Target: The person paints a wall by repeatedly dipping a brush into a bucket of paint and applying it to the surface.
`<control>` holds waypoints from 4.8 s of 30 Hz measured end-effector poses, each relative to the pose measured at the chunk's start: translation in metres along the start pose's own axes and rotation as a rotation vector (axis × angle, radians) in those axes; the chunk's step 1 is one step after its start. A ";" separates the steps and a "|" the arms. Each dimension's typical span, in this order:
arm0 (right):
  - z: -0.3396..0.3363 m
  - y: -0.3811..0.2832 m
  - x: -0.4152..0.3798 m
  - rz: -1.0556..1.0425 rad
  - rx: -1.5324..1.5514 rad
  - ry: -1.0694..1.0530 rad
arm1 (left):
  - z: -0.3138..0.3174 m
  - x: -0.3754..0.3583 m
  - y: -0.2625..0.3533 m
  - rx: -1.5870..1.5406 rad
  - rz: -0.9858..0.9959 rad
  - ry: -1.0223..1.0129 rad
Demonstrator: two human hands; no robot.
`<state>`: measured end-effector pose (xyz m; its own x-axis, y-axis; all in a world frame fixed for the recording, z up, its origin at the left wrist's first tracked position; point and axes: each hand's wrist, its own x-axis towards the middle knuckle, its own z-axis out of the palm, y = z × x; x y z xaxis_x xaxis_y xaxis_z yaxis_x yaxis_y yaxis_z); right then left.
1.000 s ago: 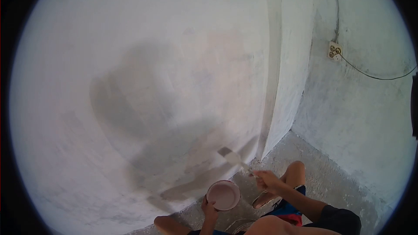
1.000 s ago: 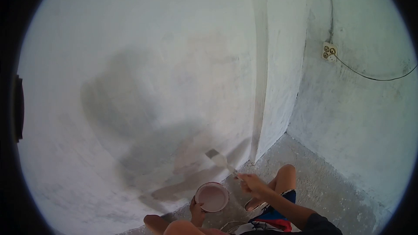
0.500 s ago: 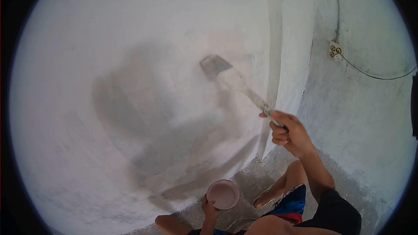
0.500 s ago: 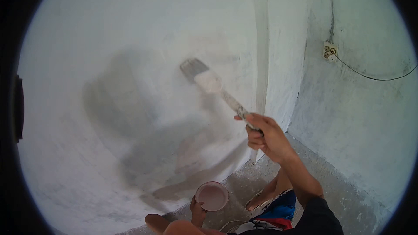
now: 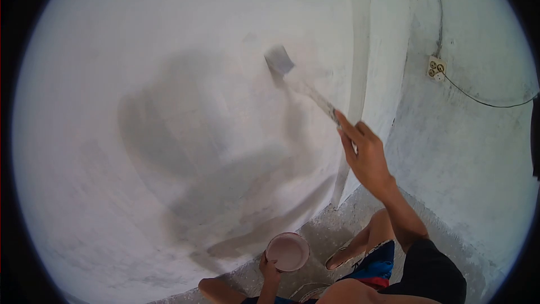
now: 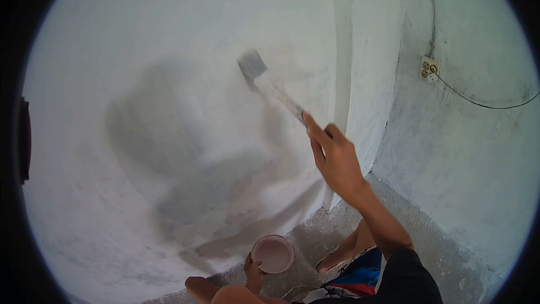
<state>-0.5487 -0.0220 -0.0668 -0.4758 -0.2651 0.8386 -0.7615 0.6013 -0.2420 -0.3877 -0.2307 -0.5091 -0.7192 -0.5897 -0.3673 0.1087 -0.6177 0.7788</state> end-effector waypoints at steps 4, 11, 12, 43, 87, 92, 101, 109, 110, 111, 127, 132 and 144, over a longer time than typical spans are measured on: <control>0.029 0.007 -0.061 0.105 0.080 -0.127 | 0.001 -0.005 0.004 -0.006 -0.020 0.000; 0.091 0.033 -0.209 0.201 0.157 -0.335 | 0.005 -0.009 0.004 0.019 -0.050 0.026; 0.097 0.035 -0.225 0.245 0.136 -0.407 | 0.002 -0.007 0.001 0.036 -0.044 0.016; 0.077 0.005 -0.211 0.188 0.241 -0.052 | -0.012 -0.012 0.015 0.038 0.001 0.035; 0.118 -0.046 -0.308 0.074 0.355 -1.047 | -0.017 -0.023 0.054 -0.047 0.165 0.284; 0.113 -0.015 -0.319 0.248 0.658 -0.873 | -0.020 -0.019 0.054 -0.167 0.168 0.349; 0.083 -0.007 -0.311 1.075 0.809 -0.926 | -0.019 -0.022 0.052 -0.215 0.142 0.365; 0.085 -0.028 -0.299 1.198 1.095 -0.730 | -0.017 -0.018 0.047 -0.231 0.130 0.329; 0.088 -0.032 -0.297 1.198 1.095 -0.724 | -0.018 -0.017 0.045 -0.238 0.131 0.331; 0.092 -0.036 -0.296 1.189 1.154 -0.653 | -0.020 -0.016 0.043 -0.244 0.132 0.331; 0.126 -0.051 -0.295 0.865 0.923 -0.651 | -0.025 -0.018 0.036 -0.228 0.134 0.292; 0.141 -0.074 -0.286 0.556 0.876 -0.713 | -0.021 -0.018 0.036 -0.267 0.133 0.308; 0.138 -0.017 -0.280 0.654 0.601 -0.524 | -0.015 -0.020 0.043 -0.237 0.087 0.308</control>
<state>-0.4632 -0.0622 -0.3644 -0.8986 -0.4037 0.1718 -0.3104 0.3082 -0.8992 -0.3583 -0.2531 -0.4754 -0.4645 -0.7516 -0.4683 0.3413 -0.6399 0.6885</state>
